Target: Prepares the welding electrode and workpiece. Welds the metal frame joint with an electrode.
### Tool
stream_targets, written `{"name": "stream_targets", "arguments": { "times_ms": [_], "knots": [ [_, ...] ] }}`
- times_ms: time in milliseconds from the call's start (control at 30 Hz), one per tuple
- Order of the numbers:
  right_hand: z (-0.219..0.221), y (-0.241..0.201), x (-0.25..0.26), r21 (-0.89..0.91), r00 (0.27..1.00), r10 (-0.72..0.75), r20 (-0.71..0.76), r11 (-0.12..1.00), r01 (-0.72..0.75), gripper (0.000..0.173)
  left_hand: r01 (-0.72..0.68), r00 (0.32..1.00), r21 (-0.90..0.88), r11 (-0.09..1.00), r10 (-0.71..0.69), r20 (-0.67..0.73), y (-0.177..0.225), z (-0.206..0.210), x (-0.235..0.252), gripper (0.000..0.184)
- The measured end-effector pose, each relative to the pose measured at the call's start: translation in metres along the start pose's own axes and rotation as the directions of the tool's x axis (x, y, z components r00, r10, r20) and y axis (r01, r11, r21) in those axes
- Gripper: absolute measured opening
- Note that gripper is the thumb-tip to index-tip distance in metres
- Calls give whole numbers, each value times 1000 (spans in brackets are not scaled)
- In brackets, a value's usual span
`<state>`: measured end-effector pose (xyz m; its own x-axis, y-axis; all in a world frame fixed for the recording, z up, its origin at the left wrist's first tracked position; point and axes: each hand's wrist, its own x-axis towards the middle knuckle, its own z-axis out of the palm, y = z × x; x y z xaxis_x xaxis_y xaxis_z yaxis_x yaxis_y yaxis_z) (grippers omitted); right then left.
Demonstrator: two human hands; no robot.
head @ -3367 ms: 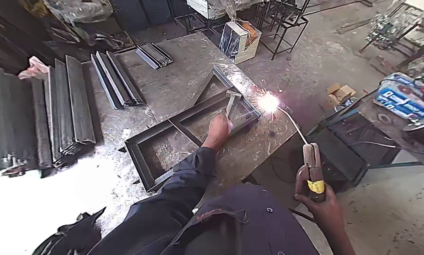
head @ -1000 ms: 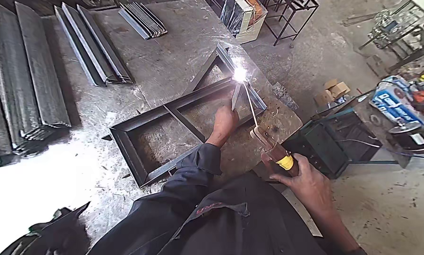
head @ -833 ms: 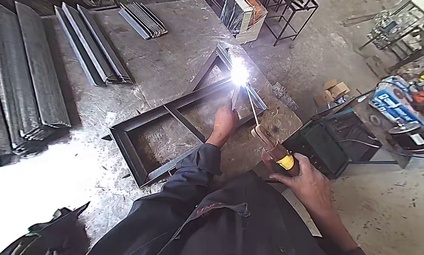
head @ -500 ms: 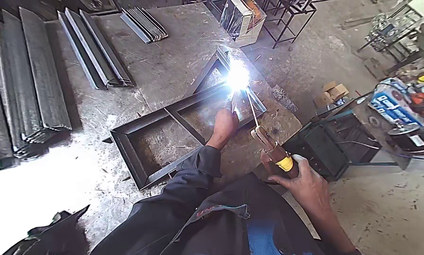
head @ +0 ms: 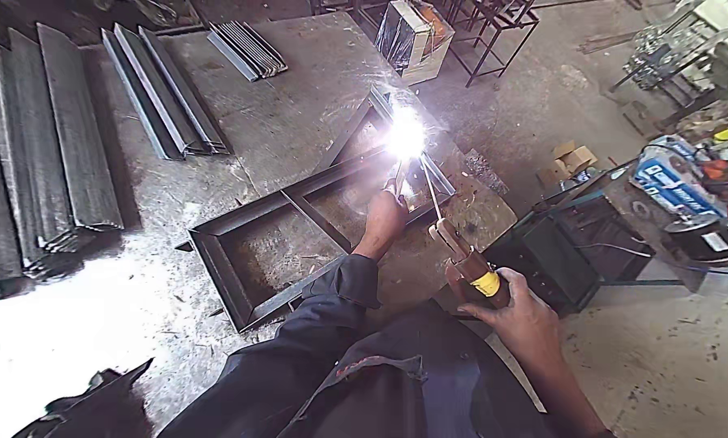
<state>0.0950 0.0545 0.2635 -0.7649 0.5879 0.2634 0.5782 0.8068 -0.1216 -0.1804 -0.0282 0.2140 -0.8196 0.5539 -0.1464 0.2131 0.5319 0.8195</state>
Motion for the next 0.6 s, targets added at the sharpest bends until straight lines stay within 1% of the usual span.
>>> {"name": "stream_targets", "arguments": {
  "times_ms": [267, 333, 400, 467, 500, 533, 600],
  "knots": [
    [2, 1, 0, 10, 1000, -8, -15, 1000, 8, 99, 1, 1000, 54, 999, -2, 9, 1, 1, 7, 25],
    [3, 1, 0, 6, 1000, -10, -14, 1000, 10, 100, 26, 999, 70, 997, -28, 28, 7, -3, 12, 28],
    [3, 0, 0, 14, 1000, -19, -14, 1000, 20, 100, 23, 999, 47, 999, -24, 29, 22, -13, 0, 29],
    [4, 0, 0, 15, 999, -26, -22, 1000, 27, 99, 18, 997, 32, 999, -20, 72, 37, -26, -12, 26],
    [4, 0, 0, 13, 999, -25, -21, 1000, 25, 99, 15, 998, 32, 999, -17, 63, 32, -22, -10, 26],
    [5, 1, 0, 11, 1000, -20, -21, 1000, 21, 99, 7, 999, 49, 999, -8, 33, 18, -12, -1, 24],
    [5, 1, 0, 3, 1000, -14, -18, 1000, 14, 100, 23, 999, 67, 998, -26, 36, 6, -3, 11, 26]
  ]
}}
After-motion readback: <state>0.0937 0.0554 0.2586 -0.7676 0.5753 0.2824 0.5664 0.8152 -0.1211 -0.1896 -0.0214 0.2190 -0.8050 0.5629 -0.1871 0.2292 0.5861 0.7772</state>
